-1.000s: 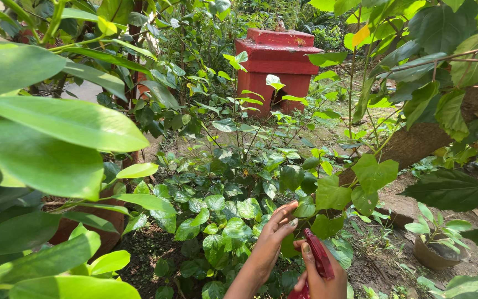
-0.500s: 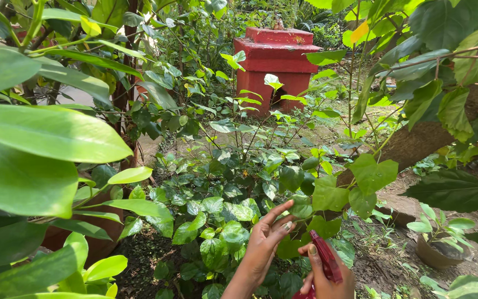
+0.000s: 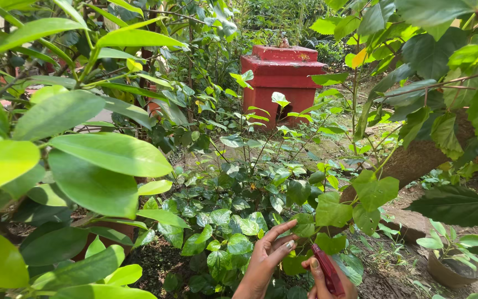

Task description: The person uses a red spray bottle to mist water onto the leaves of a small plant in a garden. They hold the leaves with one hand while spraying with the other, moving around the plant to cover different areas.

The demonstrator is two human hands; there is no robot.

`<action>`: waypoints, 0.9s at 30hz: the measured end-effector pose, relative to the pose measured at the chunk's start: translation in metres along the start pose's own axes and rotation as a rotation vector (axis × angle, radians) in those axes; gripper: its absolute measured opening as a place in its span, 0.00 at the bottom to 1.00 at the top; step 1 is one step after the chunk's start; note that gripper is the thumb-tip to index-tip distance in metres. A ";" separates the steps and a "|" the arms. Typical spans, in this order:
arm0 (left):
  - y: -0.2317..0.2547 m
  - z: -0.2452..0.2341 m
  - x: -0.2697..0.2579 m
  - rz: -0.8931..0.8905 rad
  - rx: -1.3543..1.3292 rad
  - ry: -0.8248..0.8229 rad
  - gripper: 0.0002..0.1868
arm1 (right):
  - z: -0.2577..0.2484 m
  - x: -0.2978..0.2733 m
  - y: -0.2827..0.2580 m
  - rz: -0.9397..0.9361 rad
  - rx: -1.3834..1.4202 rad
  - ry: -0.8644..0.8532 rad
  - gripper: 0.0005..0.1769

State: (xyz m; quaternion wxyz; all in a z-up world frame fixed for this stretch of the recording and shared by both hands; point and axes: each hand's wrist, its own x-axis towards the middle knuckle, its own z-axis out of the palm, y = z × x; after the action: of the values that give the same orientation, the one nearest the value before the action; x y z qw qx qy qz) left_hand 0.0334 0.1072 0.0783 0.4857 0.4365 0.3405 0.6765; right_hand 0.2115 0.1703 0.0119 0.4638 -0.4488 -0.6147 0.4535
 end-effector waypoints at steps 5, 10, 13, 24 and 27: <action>0.006 -0.002 -0.010 0.007 0.029 -0.010 0.31 | 0.004 -0.010 -0.005 -0.031 -0.052 -0.014 0.20; 0.007 -0.008 -0.018 -0.003 0.027 -0.025 0.32 | 0.004 -0.015 -0.003 -0.008 -0.026 -0.032 0.20; 0.010 -0.010 -0.023 0.030 0.034 -0.046 0.32 | 0.004 -0.016 -0.002 -0.014 0.001 -0.039 0.21; 0.035 -0.005 -0.048 -0.079 0.060 -0.033 0.35 | 0.010 -0.040 -0.021 -0.103 -0.166 -0.034 0.18; 0.034 -0.007 -0.050 -0.062 0.028 -0.062 0.35 | 0.011 -0.041 -0.025 -0.024 -0.164 -0.056 0.18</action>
State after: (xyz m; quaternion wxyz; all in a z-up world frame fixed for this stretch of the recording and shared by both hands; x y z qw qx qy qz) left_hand 0.0224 0.0496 0.0924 0.5106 0.4533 0.3479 0.6425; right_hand 0.2041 0.1239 0.0275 0.4137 -0.4650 -0.6678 0.4084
